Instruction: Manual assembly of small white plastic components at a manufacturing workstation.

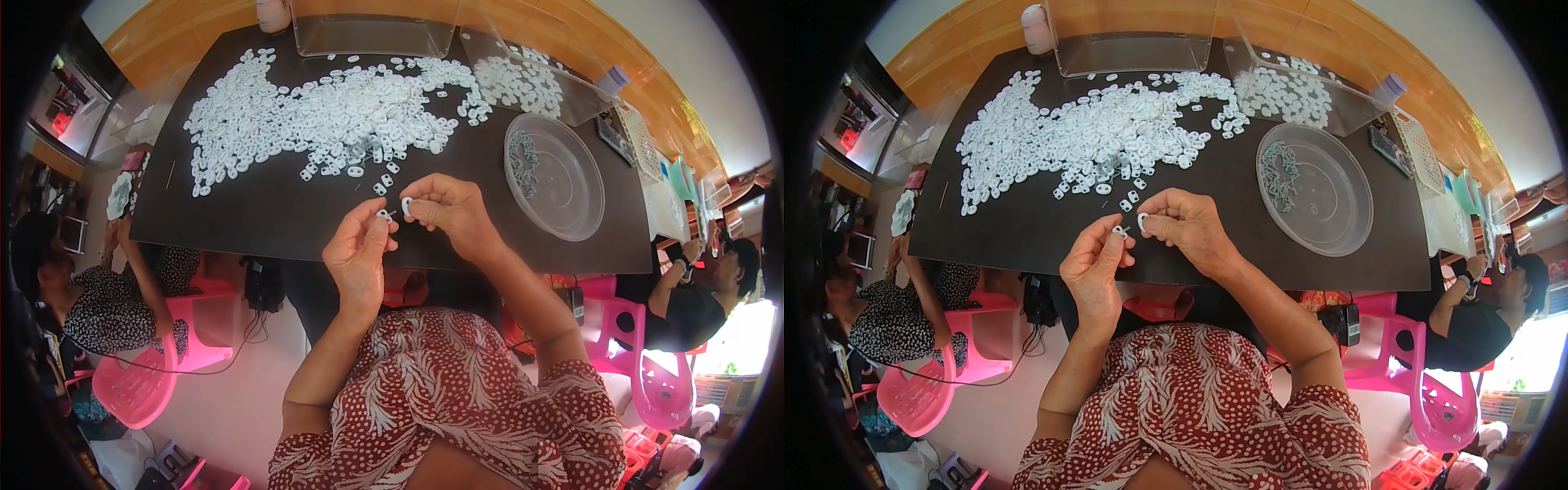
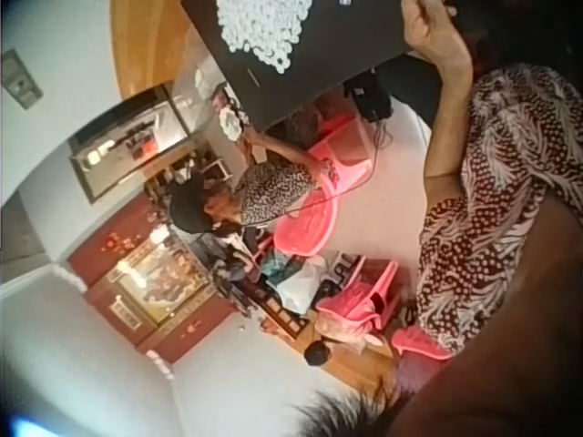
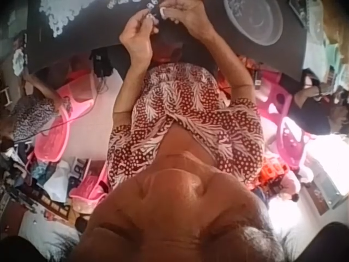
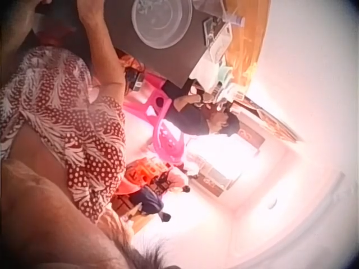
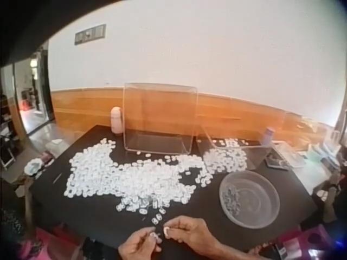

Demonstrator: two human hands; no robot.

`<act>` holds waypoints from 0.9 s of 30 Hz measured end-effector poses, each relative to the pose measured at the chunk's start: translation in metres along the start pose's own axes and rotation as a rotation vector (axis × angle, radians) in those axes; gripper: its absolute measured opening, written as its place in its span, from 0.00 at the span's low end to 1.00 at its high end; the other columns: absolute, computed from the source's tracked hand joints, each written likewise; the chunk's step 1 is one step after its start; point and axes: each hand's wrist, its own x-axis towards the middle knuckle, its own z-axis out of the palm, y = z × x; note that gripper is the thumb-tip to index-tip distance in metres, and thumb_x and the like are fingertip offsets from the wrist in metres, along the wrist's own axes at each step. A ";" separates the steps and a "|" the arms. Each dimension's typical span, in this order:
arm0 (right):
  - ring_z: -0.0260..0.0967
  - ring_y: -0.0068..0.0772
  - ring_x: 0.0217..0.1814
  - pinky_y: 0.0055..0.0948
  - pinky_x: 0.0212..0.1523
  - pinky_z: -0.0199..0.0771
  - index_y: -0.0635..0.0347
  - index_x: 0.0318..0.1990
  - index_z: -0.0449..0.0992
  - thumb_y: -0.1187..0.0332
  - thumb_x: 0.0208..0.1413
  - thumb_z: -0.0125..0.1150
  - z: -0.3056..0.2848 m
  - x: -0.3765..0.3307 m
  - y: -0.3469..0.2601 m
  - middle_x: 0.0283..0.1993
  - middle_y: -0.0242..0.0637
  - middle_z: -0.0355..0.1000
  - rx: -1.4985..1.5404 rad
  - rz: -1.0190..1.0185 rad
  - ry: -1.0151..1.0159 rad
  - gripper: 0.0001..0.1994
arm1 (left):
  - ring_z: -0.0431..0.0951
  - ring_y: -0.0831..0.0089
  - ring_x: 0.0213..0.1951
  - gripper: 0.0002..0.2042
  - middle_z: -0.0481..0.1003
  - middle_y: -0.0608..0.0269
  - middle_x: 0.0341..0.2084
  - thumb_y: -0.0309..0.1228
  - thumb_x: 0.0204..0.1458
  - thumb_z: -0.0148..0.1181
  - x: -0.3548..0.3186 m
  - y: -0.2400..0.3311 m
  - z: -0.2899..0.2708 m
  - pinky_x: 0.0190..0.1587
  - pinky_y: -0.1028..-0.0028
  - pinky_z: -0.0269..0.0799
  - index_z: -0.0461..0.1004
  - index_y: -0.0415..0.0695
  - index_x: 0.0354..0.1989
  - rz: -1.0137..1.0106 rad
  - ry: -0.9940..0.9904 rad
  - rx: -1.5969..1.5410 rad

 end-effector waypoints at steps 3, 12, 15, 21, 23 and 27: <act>0.63 0.13 0.28 0.15 0.26 0.63 0.65 0.38 0.76 0.74 0.52 0.57 -0.001 -0.001 0.005 0.27 0.28 0.72 0.003 -0.031 0.008 0.07 | 0.73 0.80 0.32 0.09 0.73 0.63 0.32 0.21 0.55 0.54 -0.002 -0.002 0.000 0.30 0.82 0.70 0.72 0.33 0.44 -0.021 -0.003 -0.003; 0.64 0.13 0.27 0.15 0.26 0.63 0.65 0.37 0.76 0.74 0.51 0.59 0.002 -0.003 0.006 0.30 0.29 0.74 0.026 -0.059 0.050 0.07 | 0.74 0.79 0.32 0.08 0.74 0.61 0.31 0.19 0.54 0.53 -0.003 -0.004 0.002 0.30 0.83 0.70 0.72 0.33 0.42 -0.058 0.018 0.026; 0.64 0.13 0.27 0.14 0.26 0.63 0.64 0.37 0.76 0.73 0.51 0.60 0.003 -0.003 0.007 0.30 0.29 0.74 0.030 -0.067 0.057 0.07 | 0.73 0.80 0.31 0.08 0.74 0.61 0.31 0.18 0.54 0.53 -0.003 -0.004 0.002 0.30 0.83 0.69 0.71 0.32 0.42 -0.068 0.020 0.034; 0.65 0.13 0.29 0.15 0.29 0.65 0.66 0.37 0.76 0.75 0.51 0.60 0.009 -0.003 0.008 0.29 0.29 0.73 0.041 -0.101 0.067 0.06 | 0.73 0.80 0.31 0.08 0.74 0.61 0.30 0.18 0.54 0.53 -0.003 -0.004 0.002 0.30 0.83 0.69 0.71 0.32 0.41 -0.087 0.030 0.029; 0.65 0.14 0.30 0.16 0.31 0.67 0.67 0.36 0.76 0.77 0.51 0.59 0.011 -0.004 0.007 0.28 0.29 0.73 0.028 -0.088 0.079 0.05 | 0.73 0.80 0.31 0.08 0.74 0.61 0.30 0.18 0.54 0.53 -0.003 -0.004 0.002 0.30 0.83 0.69 0.71 0.32 0.41 -0.091 0.038 0.025; 0.66 0.13 0.31 0.15 0.32 0.67 0.67 0.36 0.76 0.77 0.52 0.59 0.012 -0.004 0.013 0.29 0.28 0.73 0.013 -0.146 0.099 0.05 | 0.73 0.81 0.31 0.08 0.74 0.62 0.30 0.18 0.54 0.53 -0.004 -0.003 0.003 0.30 0.84 0.69 0.72 0.32 0.41 -0.097 0.052 0.044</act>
